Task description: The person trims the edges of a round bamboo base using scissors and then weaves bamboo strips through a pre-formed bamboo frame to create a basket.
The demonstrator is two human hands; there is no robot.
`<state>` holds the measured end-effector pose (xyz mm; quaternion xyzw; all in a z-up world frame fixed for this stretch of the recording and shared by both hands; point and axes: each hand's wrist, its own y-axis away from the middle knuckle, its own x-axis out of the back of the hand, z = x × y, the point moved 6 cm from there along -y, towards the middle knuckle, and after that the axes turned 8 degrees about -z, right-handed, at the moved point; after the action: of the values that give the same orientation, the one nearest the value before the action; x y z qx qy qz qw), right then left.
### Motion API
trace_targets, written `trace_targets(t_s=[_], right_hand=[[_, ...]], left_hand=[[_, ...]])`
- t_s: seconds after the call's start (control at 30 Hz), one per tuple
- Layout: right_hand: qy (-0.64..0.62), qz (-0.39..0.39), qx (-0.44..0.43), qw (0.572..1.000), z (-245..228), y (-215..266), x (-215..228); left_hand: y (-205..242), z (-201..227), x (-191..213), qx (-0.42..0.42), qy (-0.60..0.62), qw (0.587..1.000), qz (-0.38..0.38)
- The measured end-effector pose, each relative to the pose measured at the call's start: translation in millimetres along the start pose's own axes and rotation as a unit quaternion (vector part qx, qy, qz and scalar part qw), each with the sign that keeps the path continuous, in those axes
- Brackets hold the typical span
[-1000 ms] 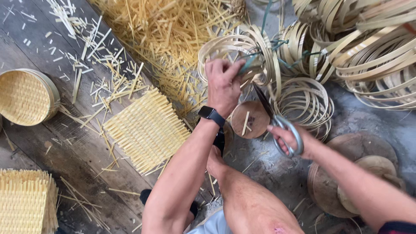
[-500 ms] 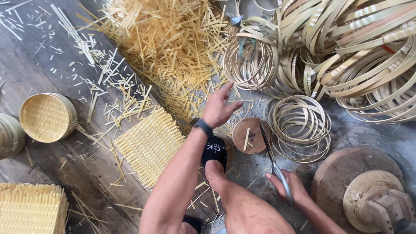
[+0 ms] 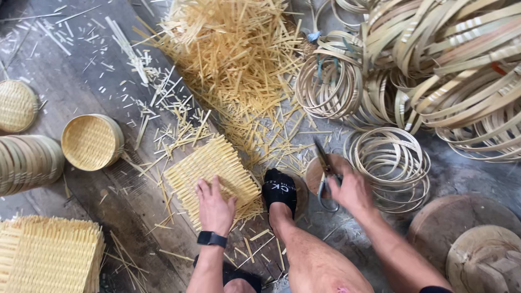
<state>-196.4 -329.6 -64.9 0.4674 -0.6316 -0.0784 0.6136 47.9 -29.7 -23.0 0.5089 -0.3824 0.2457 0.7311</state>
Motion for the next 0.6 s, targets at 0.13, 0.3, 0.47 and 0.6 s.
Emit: trace_targets(t_s=[0.13,0.3,0.47,0.6], right_hand=[[-0.047,0.171,0.113,0.978,-65.8,-57.2,92.6],[0.074,0.228,0.158,0.958,-115.9,-162.8,165.3],[-0.61,0.202,0.238,0.729,-72.8,-118.9,250.4],[-0.666,0.191,0.248,0.678,-51.8,-39.6,280.0]], left_hand=[[-2.1,-3.9,-16.6,-0.032,-0.043,0.998,-0.014],[-6.4,-0.6,-15.2,-0.011,-0.039,0.998,-0.047],[-5.4,-3.3,-15.1,-0.006,-0.015,0.999,-0.051],[-7.3,-4.4,-19.1,-0.02,-0.01,0.999,-0.05]])
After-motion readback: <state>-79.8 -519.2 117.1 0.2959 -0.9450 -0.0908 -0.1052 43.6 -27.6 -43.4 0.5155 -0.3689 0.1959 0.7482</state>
